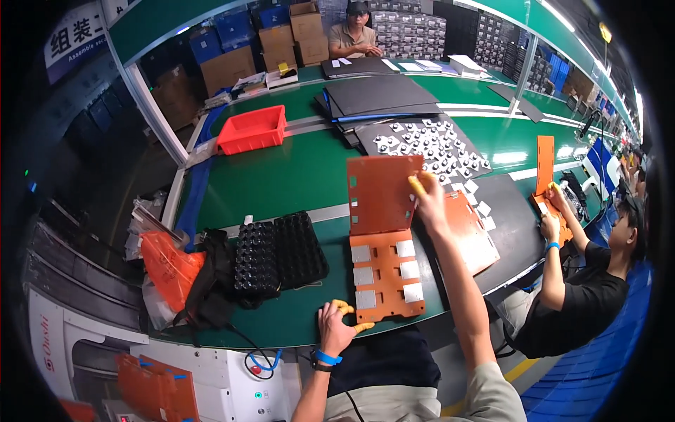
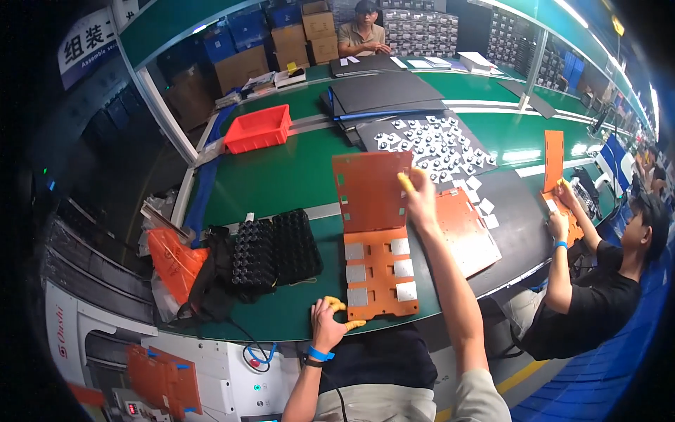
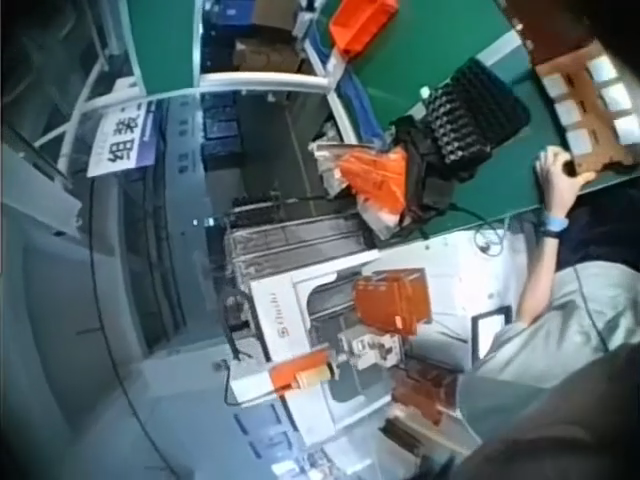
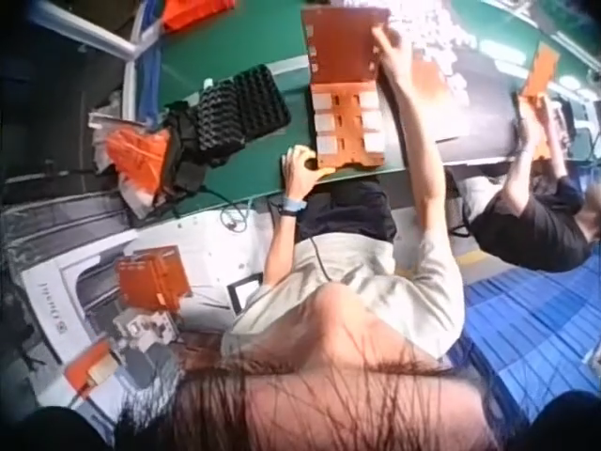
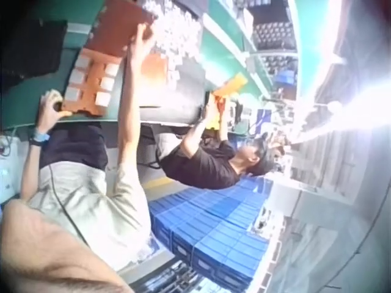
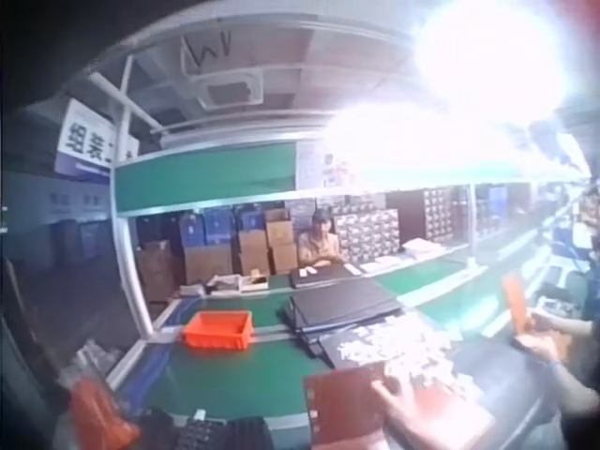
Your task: Assembling LED modules by placing electronic components into plastic fixtures and processing them using an automated press machine.
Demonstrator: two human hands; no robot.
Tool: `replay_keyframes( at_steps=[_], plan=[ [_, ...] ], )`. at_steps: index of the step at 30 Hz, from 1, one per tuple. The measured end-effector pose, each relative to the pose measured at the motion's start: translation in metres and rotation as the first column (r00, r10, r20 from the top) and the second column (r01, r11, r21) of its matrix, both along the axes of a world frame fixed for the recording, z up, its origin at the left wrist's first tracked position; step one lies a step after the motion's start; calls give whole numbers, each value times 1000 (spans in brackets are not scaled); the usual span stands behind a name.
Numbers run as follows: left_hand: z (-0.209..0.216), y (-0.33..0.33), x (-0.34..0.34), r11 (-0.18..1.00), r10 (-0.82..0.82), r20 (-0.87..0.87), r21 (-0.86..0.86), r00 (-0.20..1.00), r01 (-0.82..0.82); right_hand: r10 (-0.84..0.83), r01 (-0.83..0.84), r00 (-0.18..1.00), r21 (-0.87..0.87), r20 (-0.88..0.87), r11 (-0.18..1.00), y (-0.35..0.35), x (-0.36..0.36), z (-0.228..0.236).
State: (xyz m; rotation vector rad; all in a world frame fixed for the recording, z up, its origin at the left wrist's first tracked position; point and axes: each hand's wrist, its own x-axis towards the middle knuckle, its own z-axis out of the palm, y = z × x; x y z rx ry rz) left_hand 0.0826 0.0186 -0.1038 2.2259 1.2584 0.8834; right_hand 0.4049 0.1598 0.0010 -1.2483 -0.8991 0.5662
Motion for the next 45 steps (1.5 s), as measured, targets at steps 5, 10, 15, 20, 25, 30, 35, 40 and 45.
replay_keyframes(
  at_steps=[5, 10, 15, 20, 25, 30, 35, 40, 45],
  plan=[
    [1, -6, -1, 999, -42, -7, 6, 999, 42, -172, 171, 945, 28, 279, 985, 64, -1, -80],
    [4, -8, 10, 1000, 10, -60, 27, 998, -8, -3, 107, 914, -235, 405, 966, 44, -8, -75],
    [2, -5, 7, 999, 41, -97, 16, 994, -40, 60, 362, 565, -312, 823, 878, -25, -23, -73],
    [3, -3, 8, 998, 21, -75, 56, 997, -17, 146, 388, 556, -411, 818, 825, -74, -25, -90],
    [4, -5, 10, 1000, 13, -97, 24, 995, -11, 136, 359, 606, -422, 784, 832, -77, -31, -100],
    [-1, -8, 8, 1000, 26, -122, -5, 992, -27, 127, 312, 710, -470, 693, 826, -77, -30, -105],
    [2, -3, 12, 1000, 23, -138, -10, 990, -24, 101, 224, 797, -448, 595, 866, -77, -25, -100],
    [2, 0, 15, 1000, 5, -140, -23, 990, -8, 66, 246, 826, -463, 560, 851, -77, -31, -95],
    [4, 2, 16, 997, -8, -185, -82, 983, -7, 104, 384, 698, -492, 709, 781, -75, -38, -94]
  ],
)
